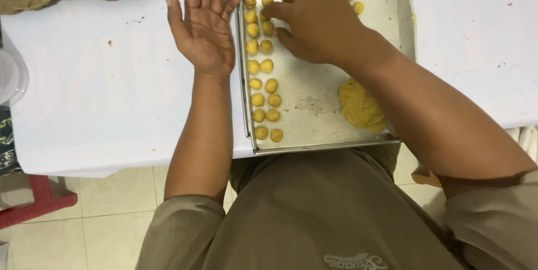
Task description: Rolling small pieces of dough into balls and placing them on a baking tray
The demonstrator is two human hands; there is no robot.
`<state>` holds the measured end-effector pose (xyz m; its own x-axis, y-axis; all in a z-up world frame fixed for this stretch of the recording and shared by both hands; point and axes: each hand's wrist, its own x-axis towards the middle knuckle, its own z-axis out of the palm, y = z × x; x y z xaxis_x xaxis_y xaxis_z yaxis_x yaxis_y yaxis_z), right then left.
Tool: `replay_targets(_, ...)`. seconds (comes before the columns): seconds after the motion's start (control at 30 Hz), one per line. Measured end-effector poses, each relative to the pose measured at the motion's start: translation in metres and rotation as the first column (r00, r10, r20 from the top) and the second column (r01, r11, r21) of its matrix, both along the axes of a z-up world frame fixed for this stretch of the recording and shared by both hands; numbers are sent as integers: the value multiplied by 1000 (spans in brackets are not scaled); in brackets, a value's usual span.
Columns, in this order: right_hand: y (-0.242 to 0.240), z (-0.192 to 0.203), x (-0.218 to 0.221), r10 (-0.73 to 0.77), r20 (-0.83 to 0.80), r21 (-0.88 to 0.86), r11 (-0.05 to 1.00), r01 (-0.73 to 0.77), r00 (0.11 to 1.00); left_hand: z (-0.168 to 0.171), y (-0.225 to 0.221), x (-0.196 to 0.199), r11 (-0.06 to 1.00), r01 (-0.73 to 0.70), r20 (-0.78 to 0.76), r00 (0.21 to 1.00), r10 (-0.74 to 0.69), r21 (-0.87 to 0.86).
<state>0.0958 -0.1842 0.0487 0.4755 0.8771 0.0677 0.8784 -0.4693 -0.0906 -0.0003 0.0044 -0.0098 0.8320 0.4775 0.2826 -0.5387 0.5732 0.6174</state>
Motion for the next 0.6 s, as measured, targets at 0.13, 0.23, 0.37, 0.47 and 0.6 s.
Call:
replay_targets(0.13,-7,9,1,10,-62,48,999,-7,998,2,0,-1,999,-2,2,1000,2,40)
replay_targets(0.23,-19,9,10,-7,-36,75,997,10,999,5,0,0,999,-17,-20,1000,17,37)
replay_targets(0.37,-30,1,17,-48,14,39,998,47,999,5,-1,0,1000,-11,-53,999,12,19)
replay_targets(0.47,-26,2,16,-26,41,50,998,24,999,6,-1,-1,1000,-26,-80,996,27,15)
replay_targets(0.6,-22,8,11,-6,-56,78,997,10,998,5,0,1,999,-34,-93,995,33,-9)
